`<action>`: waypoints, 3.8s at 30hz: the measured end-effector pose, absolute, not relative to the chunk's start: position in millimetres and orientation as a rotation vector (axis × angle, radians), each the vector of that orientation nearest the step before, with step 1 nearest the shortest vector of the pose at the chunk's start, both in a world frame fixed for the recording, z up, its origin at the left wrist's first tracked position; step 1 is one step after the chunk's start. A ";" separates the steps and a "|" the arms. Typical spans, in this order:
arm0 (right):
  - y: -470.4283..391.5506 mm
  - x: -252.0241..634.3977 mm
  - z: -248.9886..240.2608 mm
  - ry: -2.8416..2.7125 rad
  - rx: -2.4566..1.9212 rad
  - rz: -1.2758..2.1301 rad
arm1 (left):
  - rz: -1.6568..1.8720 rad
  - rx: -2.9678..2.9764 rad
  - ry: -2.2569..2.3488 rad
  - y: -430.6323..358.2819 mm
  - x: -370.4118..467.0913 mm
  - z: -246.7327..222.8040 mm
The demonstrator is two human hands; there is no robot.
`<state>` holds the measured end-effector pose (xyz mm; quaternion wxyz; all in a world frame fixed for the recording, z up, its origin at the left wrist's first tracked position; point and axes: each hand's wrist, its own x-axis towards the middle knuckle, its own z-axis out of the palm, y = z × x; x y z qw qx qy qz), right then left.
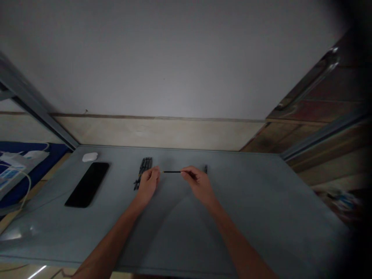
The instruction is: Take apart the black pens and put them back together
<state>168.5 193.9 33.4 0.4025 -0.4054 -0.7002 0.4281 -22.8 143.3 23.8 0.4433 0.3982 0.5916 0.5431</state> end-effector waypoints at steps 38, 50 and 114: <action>194.2 170.0 34.0 -1.638 -1.064 1.133 | 1.210 1.360 1.648 139.1 -20.4 26.4; 189.5 165.7 35.9 -1.742 -1.020 1.174 | 0.760 1.909 1.620 131.9 -9.0 29.2; 199.9 171.3 35.3 -1.506 -0.991 1.295 | 0.685 2.113 1.823 131.4 -10.6 28.6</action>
